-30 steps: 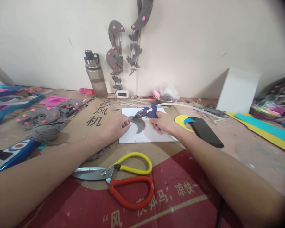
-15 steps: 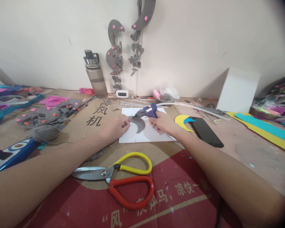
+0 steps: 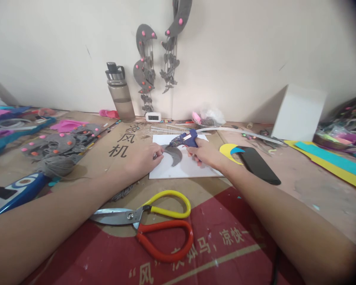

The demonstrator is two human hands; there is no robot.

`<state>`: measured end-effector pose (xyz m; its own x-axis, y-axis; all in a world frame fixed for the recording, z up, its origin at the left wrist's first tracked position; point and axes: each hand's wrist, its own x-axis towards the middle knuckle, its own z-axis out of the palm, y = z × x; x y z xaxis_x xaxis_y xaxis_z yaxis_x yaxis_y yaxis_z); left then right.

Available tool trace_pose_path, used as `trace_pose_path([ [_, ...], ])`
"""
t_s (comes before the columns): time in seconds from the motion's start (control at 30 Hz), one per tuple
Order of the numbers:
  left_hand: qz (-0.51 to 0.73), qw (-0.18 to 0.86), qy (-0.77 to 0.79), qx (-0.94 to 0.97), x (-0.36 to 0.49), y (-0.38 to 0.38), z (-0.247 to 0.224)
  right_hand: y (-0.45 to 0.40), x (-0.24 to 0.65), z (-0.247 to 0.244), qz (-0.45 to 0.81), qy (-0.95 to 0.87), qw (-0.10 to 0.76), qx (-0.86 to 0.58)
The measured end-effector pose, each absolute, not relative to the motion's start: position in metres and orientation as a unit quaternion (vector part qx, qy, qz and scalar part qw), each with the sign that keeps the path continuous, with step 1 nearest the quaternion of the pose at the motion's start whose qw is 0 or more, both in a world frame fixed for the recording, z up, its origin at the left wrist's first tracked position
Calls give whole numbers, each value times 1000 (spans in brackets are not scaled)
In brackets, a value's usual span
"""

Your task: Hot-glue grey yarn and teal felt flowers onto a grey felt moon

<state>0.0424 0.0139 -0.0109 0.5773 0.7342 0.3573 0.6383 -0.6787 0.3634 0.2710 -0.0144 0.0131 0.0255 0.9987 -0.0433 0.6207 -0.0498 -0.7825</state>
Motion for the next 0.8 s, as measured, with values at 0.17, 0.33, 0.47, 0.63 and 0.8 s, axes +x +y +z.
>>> trace_pose_path([
  [0.17, 246, 105, 391, 880, 43, 14, -10, -15, 269, 13, 320, -626, 307, -641],
  [0.33, 243, 105, 396, 879, 43, 13, -10, -15, 270, 13, 312, -622, 299, -653],
  [0.47, 242, 101, 397, 879, 43, 13, -11, -16, 271, 16, 311, -617, 305, -655],
  [0.63, 246, 109, 396, 878, 43, 13, -11, -18, 268, 17, 315, -619, 296, -656],
  [0.8, 245, 106, 391, 881, 43, 13, -10, -17, 269, 16, 306, -620, 303, -656],
])
